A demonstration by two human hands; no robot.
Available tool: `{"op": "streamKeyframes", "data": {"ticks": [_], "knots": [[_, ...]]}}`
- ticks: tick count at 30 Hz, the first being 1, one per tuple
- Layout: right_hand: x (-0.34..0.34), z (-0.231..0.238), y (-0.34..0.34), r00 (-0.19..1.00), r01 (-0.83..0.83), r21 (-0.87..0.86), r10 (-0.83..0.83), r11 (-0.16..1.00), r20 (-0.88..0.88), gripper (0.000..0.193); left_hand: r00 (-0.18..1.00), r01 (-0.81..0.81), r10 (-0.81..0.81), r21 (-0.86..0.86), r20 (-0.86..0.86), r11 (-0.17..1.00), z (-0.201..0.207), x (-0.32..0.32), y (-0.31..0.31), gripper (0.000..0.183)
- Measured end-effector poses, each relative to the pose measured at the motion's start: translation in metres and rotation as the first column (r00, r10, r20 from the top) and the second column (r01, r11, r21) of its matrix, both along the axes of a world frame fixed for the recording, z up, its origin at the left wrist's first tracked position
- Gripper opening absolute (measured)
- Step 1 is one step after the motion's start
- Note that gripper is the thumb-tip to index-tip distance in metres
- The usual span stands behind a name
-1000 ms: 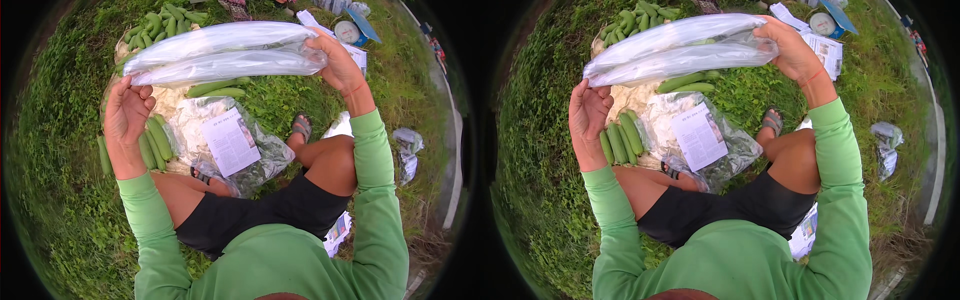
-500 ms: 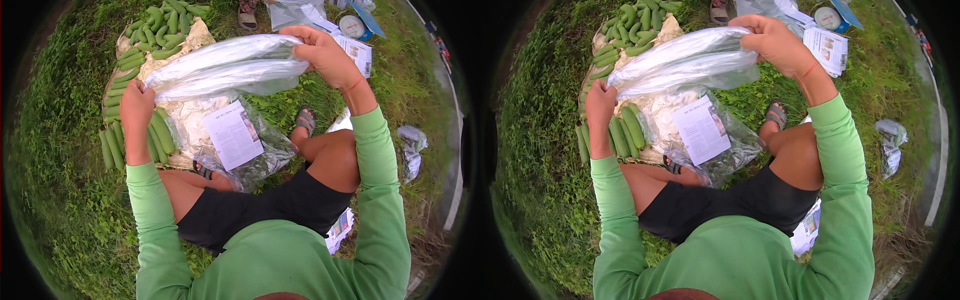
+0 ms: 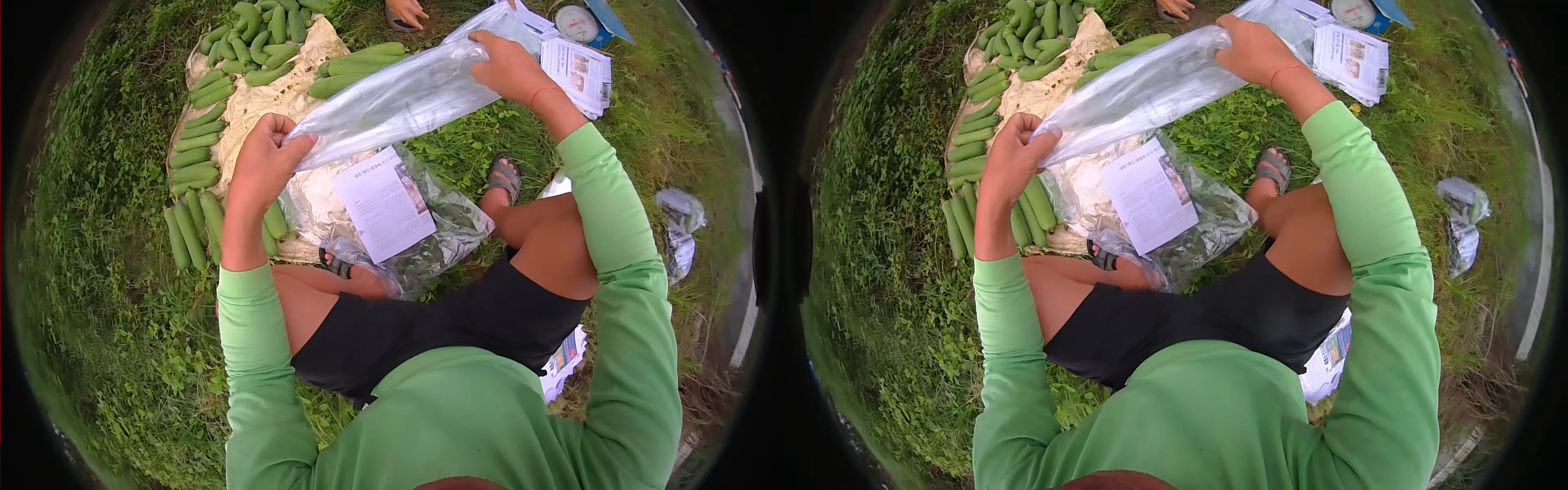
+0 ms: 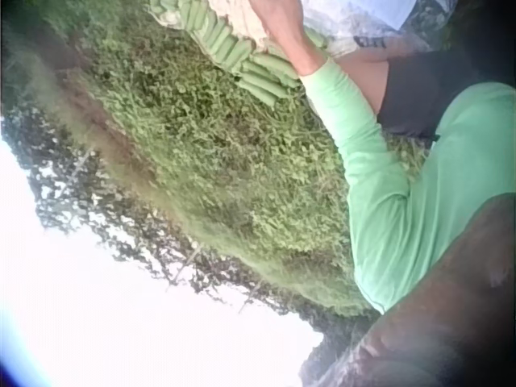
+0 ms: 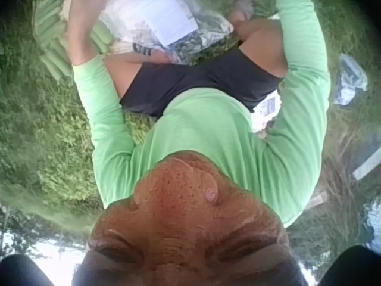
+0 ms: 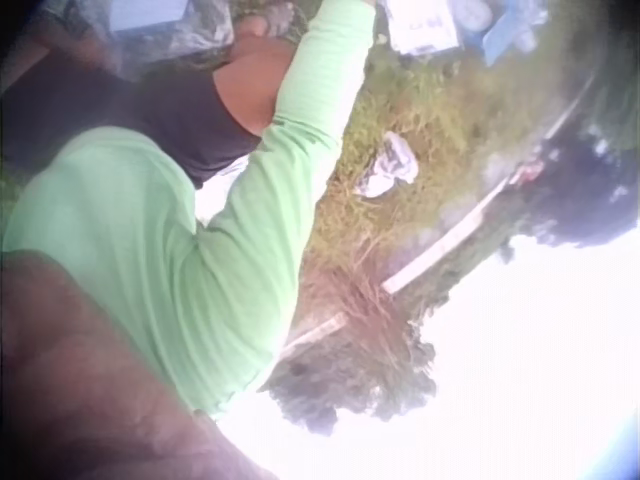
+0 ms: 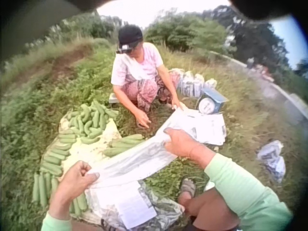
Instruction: The recorder and another person are sitting on the ground packaging harvested cucumbers into plastic bags along with informational flyers.
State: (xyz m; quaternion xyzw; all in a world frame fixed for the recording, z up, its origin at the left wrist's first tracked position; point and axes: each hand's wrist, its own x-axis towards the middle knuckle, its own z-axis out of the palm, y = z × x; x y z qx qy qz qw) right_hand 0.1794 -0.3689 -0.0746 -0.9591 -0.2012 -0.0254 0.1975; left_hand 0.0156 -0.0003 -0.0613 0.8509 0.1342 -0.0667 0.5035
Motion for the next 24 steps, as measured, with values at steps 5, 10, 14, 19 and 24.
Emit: {"op": "streamKeyframes", "data": {"ticks": [5,10,14,19,24], "knots": [[0.009,-0.007,-0.026,1.000,-0.018,0.054,0.019,0.998,-0.022,0.057,0.987,-0.151,0.093,0.546,0.134,0.824,-0.010,0.000,0.017,0.025],[0.023,-0.011,-0.029,0.966,-0.066,-0.154,0.102,0.986,0.238,0.056,0.968,-0.240,0.099,0.728,0.232,0.642,-0.015,0.011,0.003,0.033],[0.017,-0.003,-0.042,0.994,0.103,-0.107,-0.098,0.989,0.056,0.058,0.996,-0.092,0.091,0.186,0.014,0.978,-0.021,0.014,0.002,0.052],[-0.016,0.015,-0.043,0.902,0.273,0.488,-0.044,0.829,-0.430,0.060,0.998,-0.054,0.035,-0.430,-0.051,0.901,-0.010,0.006,0.003,0.043],[-0.010,0.021,-0.048,0.899,0.243,0.453,-0.025,0.857,-0.436,0.053,0.996,0.083,-0.084,-0.746,0.037,0.661,0.011,0.002,0.016,0.046]]}}
